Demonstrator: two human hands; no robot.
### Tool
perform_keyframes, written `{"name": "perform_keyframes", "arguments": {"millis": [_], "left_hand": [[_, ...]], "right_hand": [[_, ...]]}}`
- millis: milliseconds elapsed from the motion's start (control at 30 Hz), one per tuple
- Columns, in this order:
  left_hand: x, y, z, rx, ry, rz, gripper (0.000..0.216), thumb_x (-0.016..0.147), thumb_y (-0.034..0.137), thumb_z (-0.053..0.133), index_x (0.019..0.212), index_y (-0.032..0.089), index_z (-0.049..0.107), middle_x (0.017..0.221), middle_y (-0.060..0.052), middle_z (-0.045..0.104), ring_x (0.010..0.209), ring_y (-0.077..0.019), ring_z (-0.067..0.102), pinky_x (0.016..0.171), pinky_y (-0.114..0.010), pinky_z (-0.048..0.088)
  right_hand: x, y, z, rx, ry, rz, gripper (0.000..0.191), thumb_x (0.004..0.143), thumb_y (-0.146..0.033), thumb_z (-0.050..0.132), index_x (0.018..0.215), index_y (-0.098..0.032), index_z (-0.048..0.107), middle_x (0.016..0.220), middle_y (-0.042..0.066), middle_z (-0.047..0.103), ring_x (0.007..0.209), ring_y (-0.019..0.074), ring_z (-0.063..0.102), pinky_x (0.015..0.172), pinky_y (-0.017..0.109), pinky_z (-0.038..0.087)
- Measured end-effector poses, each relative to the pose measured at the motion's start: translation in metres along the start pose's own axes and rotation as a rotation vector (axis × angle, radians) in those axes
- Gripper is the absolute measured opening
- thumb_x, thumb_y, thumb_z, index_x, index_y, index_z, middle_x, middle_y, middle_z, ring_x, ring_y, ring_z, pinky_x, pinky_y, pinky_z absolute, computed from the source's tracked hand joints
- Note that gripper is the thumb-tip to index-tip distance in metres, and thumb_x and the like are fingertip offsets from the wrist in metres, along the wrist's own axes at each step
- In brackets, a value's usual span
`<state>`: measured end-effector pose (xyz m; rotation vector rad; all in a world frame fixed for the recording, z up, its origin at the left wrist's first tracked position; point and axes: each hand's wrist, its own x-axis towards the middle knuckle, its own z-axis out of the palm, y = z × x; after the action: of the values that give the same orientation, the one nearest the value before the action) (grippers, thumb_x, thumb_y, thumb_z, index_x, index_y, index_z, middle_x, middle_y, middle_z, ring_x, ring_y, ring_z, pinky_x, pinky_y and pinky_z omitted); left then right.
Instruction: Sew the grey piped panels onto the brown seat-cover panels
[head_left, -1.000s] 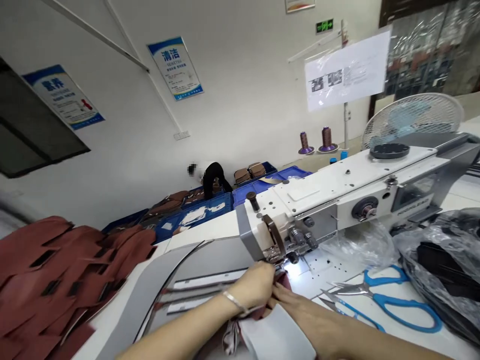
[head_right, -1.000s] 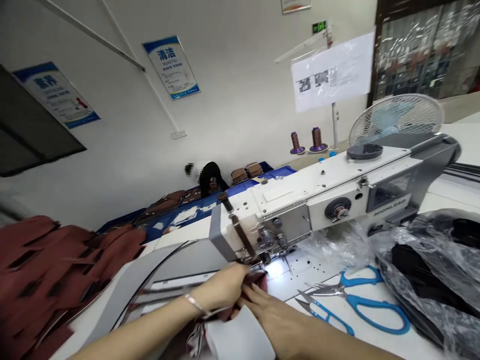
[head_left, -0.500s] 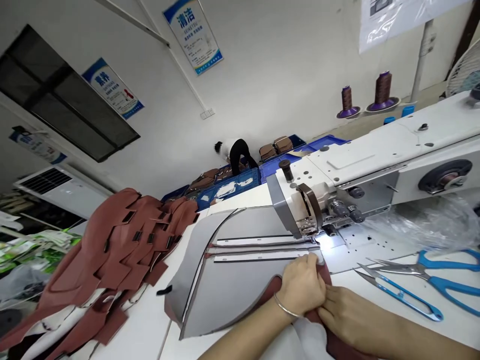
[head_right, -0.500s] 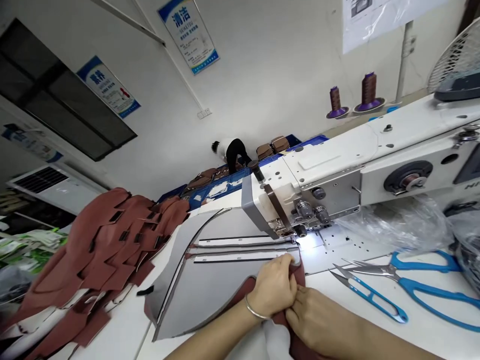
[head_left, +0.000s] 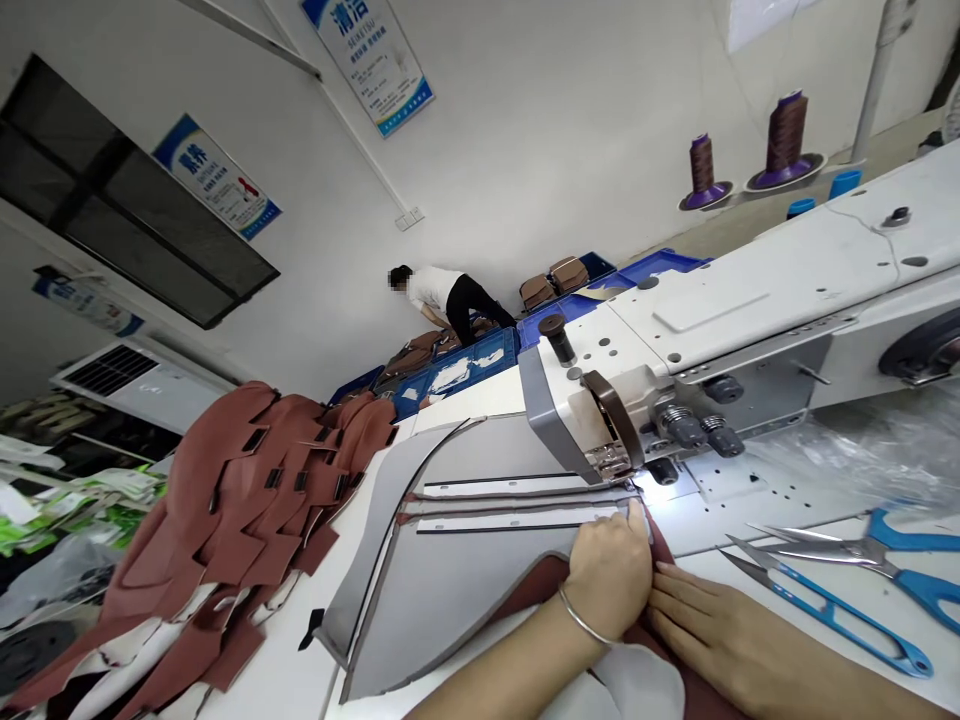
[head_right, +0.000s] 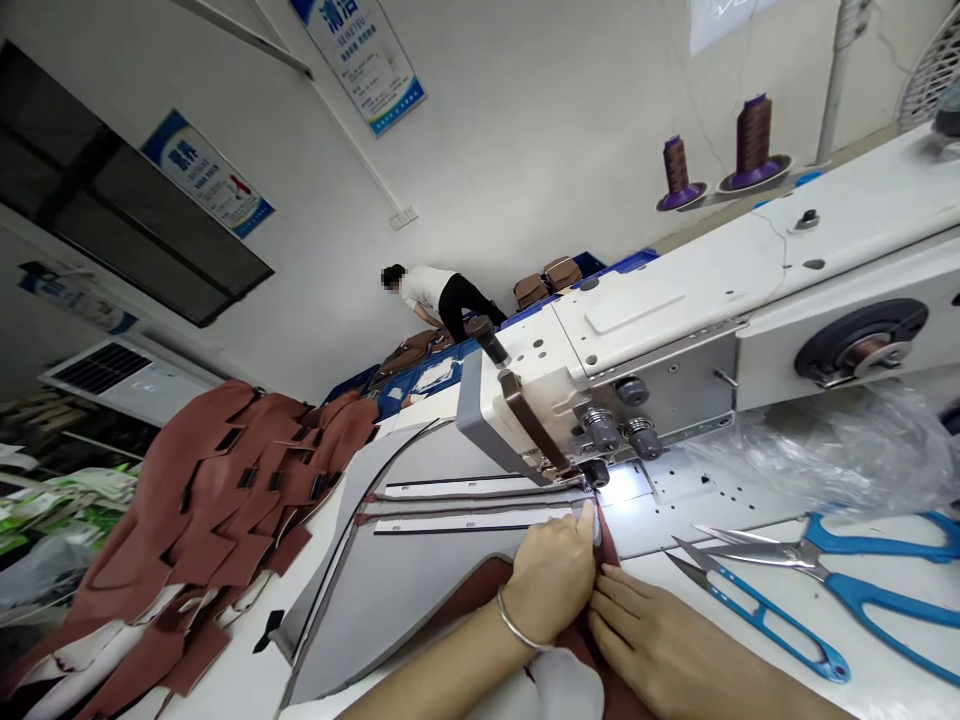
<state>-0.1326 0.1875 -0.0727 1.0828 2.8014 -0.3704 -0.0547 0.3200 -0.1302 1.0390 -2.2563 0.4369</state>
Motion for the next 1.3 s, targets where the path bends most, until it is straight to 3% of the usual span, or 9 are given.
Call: {"name": "perform_keyframes", "arguments": {"millis": [167,300,500,700,933,1067,1300], "left_hand": [[0.017,-0.010,-0.017,-0.026,-0.120,0.053,0.024,0.086,0.016,0.041,0.106,0.012,0.055,0.082,-0.011,0.067,0.073,-0.0252,0.066,0.060,-0.034,0.049],[0.026,-0.011,-0.023,-0.099,-0.175,0.001,0.024,0.082,0.017,0.044,0.099,0.013,0.060,0.088,-0.014,0.068,0.080,-0.0265,0.066,0.067,-0.035,0.049],[0.026,-0.004,-0.020,-0.180,-0.167,-0.120,0.028,0.080,0.017,0.042,0.101,0.015,0.060,0.089,-0.013,0.069,0.083,-0.0284,0.066,0.068,-0.037,0.048],[0.027,-0.002,-0.016,-0.167,-0.159,-0.134,0.027,0.082,0.016,0.042,0.104,0.015,0.058,0.090,-0.011,0.069,0.083,-0.0280,0.066,0.068,-0.036,0.048],[0.020,0.009,-0.005,-0.150,-0.090,-0.159,0.032,0.089,0.010,0.039,0.119,0.014,0.049,0.089,-0.007,0.067,0.083,-0.0243,0.065,0.065,-0.033,0.048],[0.020,0.012,-0.001,-0.144,-0.065,-0.170,0.022,0.091,0.008,0.040,0.108,0.014,0.053,0.091,-0.007,0.065,0.088,-0.0217,0.064,0.070,-0.030,0.049],[0.024,0.009,-0.001,-0.150,-0.033,-0.143,0.014,0.091,0.009,0.044,0.093,0.014,0.057,0.089,-0.007,0.062,0.087,-0.0227,0.062,0.071,-0.034,0.051]], "right_hand": [[-0.001,-0.002,0.009,0.080,0.004,0.050,0.037,0.087,-0.008,0.035,0.108,-0.009,0.065,0.099,0.015,0.068,0.103,0.0229,0.060,0.097,0.040,0.046],[-0.001,-0.003,0.014,0.116,0.007,0.050,0.036,0.086,-0.006,0.035,0.106,-0.010,0.065,0.094,0.015,0.068,0.102,0.0238,0.059,0.098,0.042,0.045],[0.003,-0.002,0.015,0.151,0.016,0.110,0.037,0.086,-0.006,0.034,0.104,-0.010,0.066,0.090,0.013,0.068,0.094,0.0224,0.061,0.097,0.041,0.045],[0.007,0.002,0.018,0.145,0.046,0.127,0.037,0.086,-0.007,0.034,0.105,-0.012,0.066,0.092,0.013,0.068,0.095,0.0232,0.059,0.100,0.040,0.043],[0.006,0.010,0.004,0.104,-0.050,0.068,0.025,0.084,-0.009,0.043,0.090,-0.011,0.067,0.086,0.011,0.067,0.088,0.0229,0.059,0.103,0.040,0.039],[0.008,0.012,-0.008,0.091,-0.064,0.047,0.028,0.084,-0.010,0.040,0.093,-0.011,0.067,0.089,0.012,0.068,0.092,0.0238,0.059,0.107,0.040,0.034],[0.004,0.011,0.015,0.086,-0.020,0.116,0.028,0.082,-0.007,0.039,0.084,-0.013,0.066,0.079,0.012,0.065,0.089,0.0248,0.058,0.102,0.045,0.038]]}}
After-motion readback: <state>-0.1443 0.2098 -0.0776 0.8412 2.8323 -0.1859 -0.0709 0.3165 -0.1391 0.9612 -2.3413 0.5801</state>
